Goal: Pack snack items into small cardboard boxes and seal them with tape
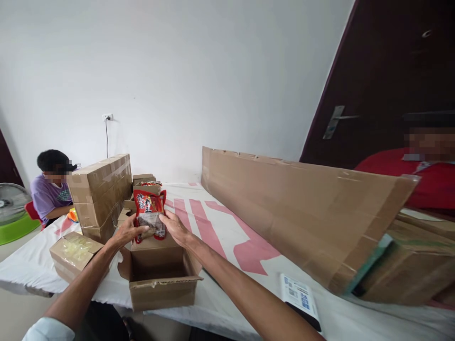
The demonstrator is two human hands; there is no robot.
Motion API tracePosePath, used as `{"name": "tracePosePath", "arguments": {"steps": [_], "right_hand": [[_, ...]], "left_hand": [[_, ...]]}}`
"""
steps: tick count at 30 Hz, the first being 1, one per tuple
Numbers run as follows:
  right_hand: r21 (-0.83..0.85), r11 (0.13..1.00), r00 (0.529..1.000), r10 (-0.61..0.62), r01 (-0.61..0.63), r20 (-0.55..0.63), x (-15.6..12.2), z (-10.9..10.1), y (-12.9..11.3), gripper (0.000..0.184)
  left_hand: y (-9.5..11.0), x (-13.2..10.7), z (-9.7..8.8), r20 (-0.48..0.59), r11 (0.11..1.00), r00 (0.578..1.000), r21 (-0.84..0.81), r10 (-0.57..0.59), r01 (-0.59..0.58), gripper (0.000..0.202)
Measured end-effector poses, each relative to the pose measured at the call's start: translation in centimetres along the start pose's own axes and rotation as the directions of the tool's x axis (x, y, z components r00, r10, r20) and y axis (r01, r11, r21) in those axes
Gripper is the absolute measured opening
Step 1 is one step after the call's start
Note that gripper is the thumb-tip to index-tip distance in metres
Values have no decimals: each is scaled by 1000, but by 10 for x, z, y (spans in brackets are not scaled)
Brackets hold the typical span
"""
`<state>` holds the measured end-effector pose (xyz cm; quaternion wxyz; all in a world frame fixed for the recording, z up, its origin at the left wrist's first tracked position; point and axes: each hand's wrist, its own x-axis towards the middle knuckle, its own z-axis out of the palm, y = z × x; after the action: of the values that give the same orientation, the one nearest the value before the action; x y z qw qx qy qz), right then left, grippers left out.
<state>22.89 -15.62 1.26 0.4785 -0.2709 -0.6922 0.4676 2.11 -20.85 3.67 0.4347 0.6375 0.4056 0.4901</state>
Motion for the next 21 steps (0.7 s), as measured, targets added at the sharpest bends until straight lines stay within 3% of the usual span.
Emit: {"name": "tracePosePath", "arguments": {"steps": [3, 5, 8, 10, 11, 13, 18, 21], "right_hand": [[-89, 992, 996, -82, 84, 20, -6, -7, -21, 52], [-333, 937, 991, -69, 106, 119, -17, -15, -28, 59], [-755, 652, 947, 197, 66, 253, -39, -26, -25, 73], [-871, 487, 916, 317, 67, 247, -51, -32, -19, 67], [-888, 455, 913, 330, 70, 241, -56, -34, -17, 60], [-874, 479, 917, 308, 81, 255, -62, -41, -16, 48], [-723, 682, 884, 264, 112, 386, -76, -70, -25, 39], [-710, 700, 884, 278, 81, 375, -83, -88, -29, 35]], "left_hand": [[23, -2, -2, -103, 996, 991, -14, 81, -83, 57], [38, -6, -10, -213, 991, 969, -14, 128, -134, 55], [57, -17, -26, -364, 983, 914, 17, 177, -183, 56], [66, -25, -36, -428, 981, 885, 26, 186, -194, 60], [69, -29, -40, -451, 981, 873, 27, 184, -193, 62], [73, -37, -44, -483, 984, 859, 36, 171, -175, 66], [69, -49, -46, -502, 990, 854, 74, 139, -118, 70], [62, -50, -43, -489, 991, 862, 81, 133, -107, 69]]}}
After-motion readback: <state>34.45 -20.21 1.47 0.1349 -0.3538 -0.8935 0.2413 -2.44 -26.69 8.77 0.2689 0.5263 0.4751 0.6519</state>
